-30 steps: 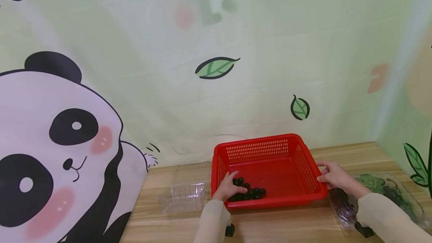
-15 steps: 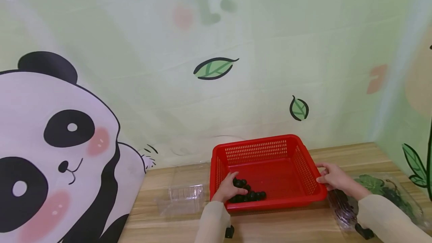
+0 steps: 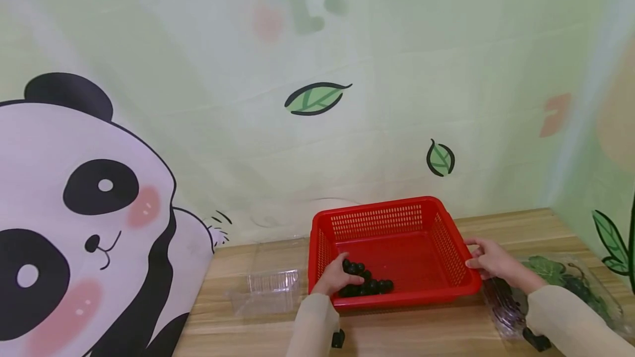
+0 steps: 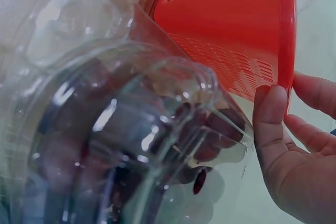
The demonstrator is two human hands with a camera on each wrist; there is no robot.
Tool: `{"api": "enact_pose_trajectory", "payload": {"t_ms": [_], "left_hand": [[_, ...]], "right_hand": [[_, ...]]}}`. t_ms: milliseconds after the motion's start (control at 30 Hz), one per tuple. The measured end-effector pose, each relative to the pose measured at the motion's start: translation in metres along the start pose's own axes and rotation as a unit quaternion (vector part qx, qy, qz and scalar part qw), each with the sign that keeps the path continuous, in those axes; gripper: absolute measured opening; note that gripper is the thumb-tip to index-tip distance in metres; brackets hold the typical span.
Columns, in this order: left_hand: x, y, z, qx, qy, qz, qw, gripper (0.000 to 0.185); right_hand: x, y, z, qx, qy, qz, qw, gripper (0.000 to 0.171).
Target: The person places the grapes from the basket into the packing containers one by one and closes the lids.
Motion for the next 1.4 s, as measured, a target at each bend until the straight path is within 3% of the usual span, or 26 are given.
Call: {"api": "enact_pose_trajectory", "payload": {"t_ms": [500,967,1400], "left_hand": [[0.0048,-0.0006,-0.0033,0.005,-0.015,-0.049,0.9987,0.091],[0.0057,0.0008,-0.0055,0.003,0.008,-0.044,0.9990,0.086],[0.0044,0.0052,-0.0046,0.024,0.016,-0.051,0.9983,0.078]], "right_hand": [[-0.0007,0.0014,0.0013,0.009,-0.005,0.006,1.000,0.052],[-0.0001,0.0016,0.0024,0.010,-0.001,0.008,1.000,0.052],[-0.0002,-0.0003,0.0007,0.008,0.000,0.006,1.000,0.052]]}}
Point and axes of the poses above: each hand's wrist, its own y-axis towards the middle knuckle, its own x-axis out of the palm, z = x × y, the point moved 3 cm from there along y, towards the middle knuckle, and after that the axes turned 9 degrees about x, right-handed, at the moved point
